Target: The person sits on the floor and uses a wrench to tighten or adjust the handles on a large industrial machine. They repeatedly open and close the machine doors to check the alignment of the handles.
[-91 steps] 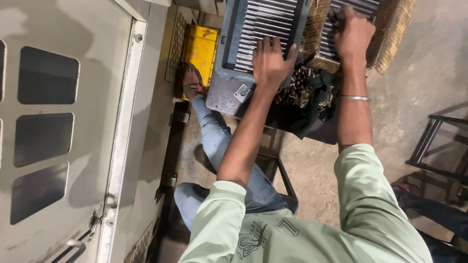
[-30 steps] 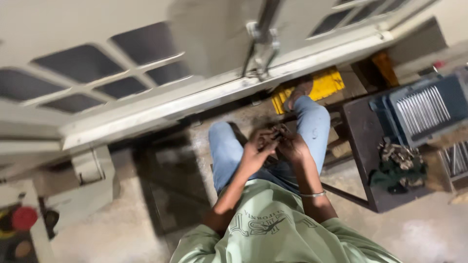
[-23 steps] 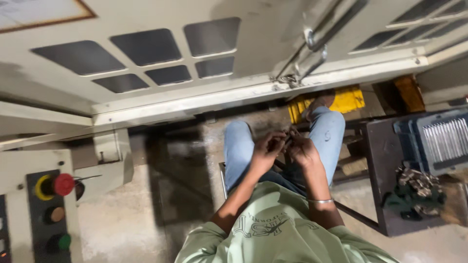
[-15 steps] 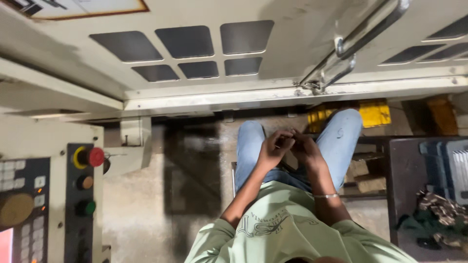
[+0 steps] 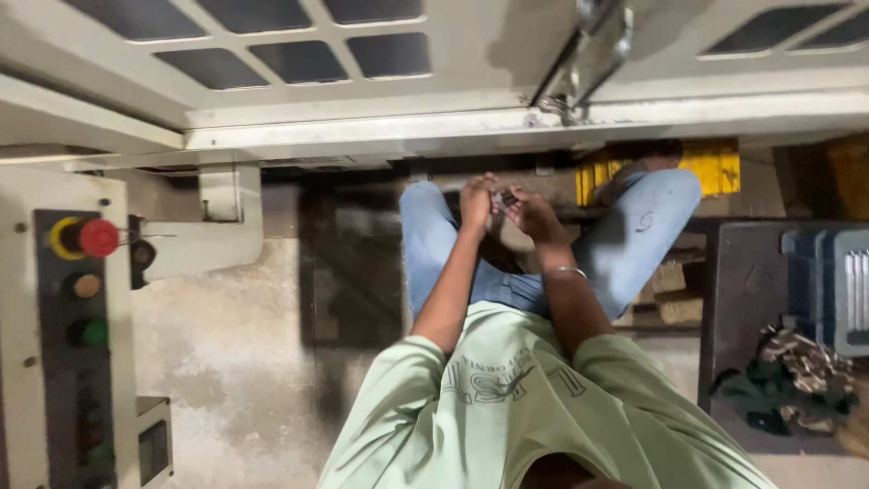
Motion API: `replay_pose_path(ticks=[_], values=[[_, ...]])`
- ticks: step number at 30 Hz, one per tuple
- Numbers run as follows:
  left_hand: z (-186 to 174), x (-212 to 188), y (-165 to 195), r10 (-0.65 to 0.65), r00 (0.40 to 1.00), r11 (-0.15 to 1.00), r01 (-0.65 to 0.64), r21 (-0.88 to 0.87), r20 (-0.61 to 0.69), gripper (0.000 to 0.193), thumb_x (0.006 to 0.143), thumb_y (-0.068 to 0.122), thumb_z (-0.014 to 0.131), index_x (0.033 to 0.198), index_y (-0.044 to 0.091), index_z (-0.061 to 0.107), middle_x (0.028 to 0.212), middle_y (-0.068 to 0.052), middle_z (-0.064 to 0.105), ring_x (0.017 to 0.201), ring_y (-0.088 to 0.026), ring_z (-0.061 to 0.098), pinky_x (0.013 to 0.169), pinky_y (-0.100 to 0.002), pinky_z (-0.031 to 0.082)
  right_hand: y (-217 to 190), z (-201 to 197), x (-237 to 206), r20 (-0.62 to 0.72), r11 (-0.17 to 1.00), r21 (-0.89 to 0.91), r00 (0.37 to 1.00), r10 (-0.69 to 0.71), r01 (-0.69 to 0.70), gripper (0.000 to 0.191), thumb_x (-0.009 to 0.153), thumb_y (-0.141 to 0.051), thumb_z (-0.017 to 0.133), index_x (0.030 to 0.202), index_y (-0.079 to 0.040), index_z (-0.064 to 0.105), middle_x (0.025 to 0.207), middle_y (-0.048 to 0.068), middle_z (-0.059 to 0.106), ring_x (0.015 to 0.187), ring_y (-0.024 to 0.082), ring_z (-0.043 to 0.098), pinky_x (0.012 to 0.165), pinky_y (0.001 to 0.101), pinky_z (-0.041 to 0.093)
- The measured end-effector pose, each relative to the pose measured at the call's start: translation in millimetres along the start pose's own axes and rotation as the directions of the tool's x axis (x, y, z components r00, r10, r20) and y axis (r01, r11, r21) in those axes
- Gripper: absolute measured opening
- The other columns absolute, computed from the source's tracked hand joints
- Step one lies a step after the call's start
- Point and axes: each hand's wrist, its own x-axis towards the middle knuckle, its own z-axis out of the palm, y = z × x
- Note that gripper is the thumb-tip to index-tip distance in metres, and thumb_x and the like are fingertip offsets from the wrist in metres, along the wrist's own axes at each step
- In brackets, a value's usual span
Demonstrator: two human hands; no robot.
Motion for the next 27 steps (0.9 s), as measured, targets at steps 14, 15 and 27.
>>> replay_pose_path(ticks=[14,15,27], values=[[19.7,-13.1,-56.3,-0.309,0.913,0.95,0.308,0.047,0.266,0.025,0.097,0.017,0.061,0.117,0.004,0.067,0.084,-0.009,0.064,0.067,-0.018,0.06,0.06,-0.034,0.053,27.5,-24.6,-5.1,-0.386,0.833,-0.542,0.913,-0.131,-0.11,0.054,0.088,0.0,0.052,0.14,-0.018,0.054,0.099,0.012,0.066,0.073,0.02,0.067,0.054,0.0406,0.059],[20.6,-10.6,-58.7,-0.289,0.927,0.957,0.285,0.051,0.239,0.025,0.097,0.015,0.061,0.116,0.002,0.069,0.084,-0.009,0.066,0.067,-0.017,0.06,0.06,-0.032,0.052,28.5,-26.1,-3.7,-0.385,0.843,-0.527,0.915,-0.12,-0.11,0.058,0.085,0.002,0.051,0.138,-0.019,0.053,0.098,0.011,0.064,0.071,0.019,0.066,0.052,0.041,0.059],[12.4,7.8,-79.6,-0.129,0.991,0.987,0.126,0.098,0.024,0.02,0.089,0.005,0.066,0.105,0.0,0.076,0.087,-0.008,0.073,0.073,-0.014,0.064,0.068,-0.029,0.052,44.2,-38.7,16.7,-0.254,0.684,-0.727,0.949,-0.187,-0.06,0.054,0.092,-0.001,0.055,0.142,-0.022,0.049,0.095,0.014,0.068,0.069,0.02,0.066,0.049,0.0373,0.056]])
